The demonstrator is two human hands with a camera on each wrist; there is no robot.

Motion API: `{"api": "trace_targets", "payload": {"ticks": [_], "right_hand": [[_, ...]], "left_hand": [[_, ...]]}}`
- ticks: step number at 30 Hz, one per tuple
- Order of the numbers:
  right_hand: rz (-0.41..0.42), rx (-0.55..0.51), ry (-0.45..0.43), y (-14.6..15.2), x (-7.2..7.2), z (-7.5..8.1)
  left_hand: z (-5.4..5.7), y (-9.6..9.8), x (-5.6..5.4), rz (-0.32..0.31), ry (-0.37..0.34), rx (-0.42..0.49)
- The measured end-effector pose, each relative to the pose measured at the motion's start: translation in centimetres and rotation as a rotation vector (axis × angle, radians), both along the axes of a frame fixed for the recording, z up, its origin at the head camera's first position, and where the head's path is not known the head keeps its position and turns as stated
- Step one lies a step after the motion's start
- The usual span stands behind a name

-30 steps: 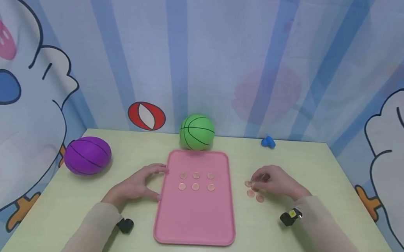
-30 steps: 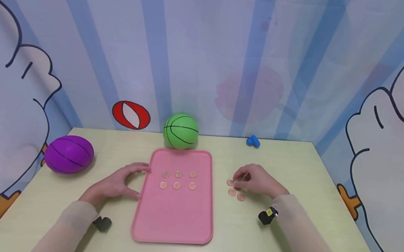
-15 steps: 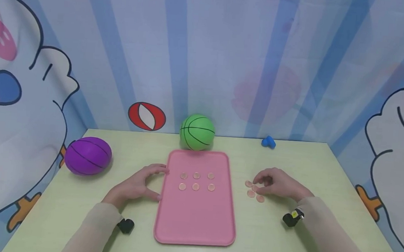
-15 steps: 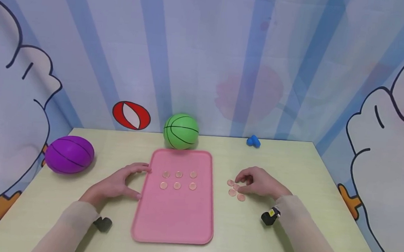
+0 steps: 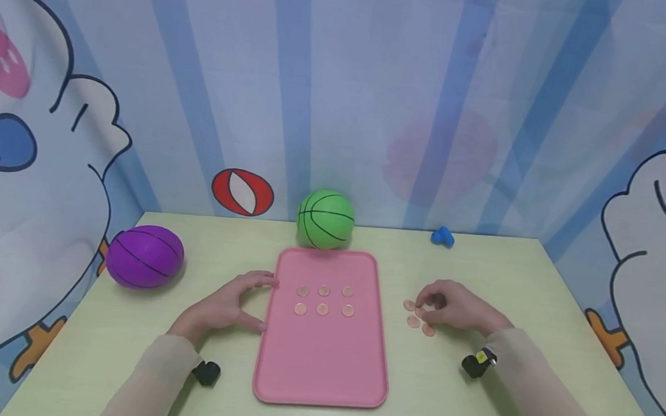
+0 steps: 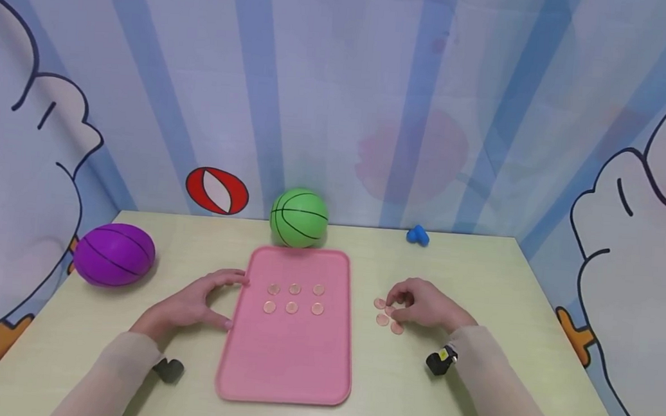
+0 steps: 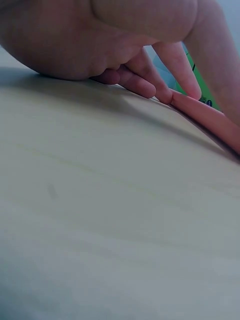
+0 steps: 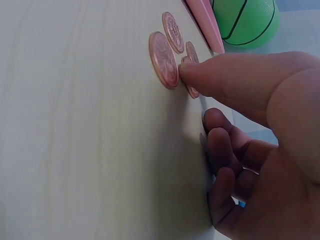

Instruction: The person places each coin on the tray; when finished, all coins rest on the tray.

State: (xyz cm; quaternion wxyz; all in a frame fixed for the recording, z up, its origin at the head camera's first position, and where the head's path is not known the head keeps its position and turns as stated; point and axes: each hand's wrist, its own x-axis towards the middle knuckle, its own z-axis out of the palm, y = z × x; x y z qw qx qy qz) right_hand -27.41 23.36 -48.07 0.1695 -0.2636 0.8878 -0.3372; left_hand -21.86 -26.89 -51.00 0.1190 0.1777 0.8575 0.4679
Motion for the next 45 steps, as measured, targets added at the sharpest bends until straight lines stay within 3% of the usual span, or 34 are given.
{"api": "trace_targets", "payload": {"ticks": [10, 17, 32, 45], "right_hand": [[0.064, 0.083, -0.065, -0.9, -0.6, 1.5], [0.053, 0.086, -0.098, -0.8, -1.1, 1.4], [0.067, 0.098, 0.005, -0.9, -0.6, 2.2], [0.044, 0.047, 0.059, -0.3, -0.6, 1.0]], "left_hand": [[0.4, -0.4, 0.0, 0.003, -0.003, 0.009], [0.1, -0.4, -0.1, -0.009, 0.004, 0.011], [0.5, -0.1, 0.1, -0.015, 0.003, 0.017], [0.1, 0.0, 0.0, -0.011, -0.006, 0.017]]}}
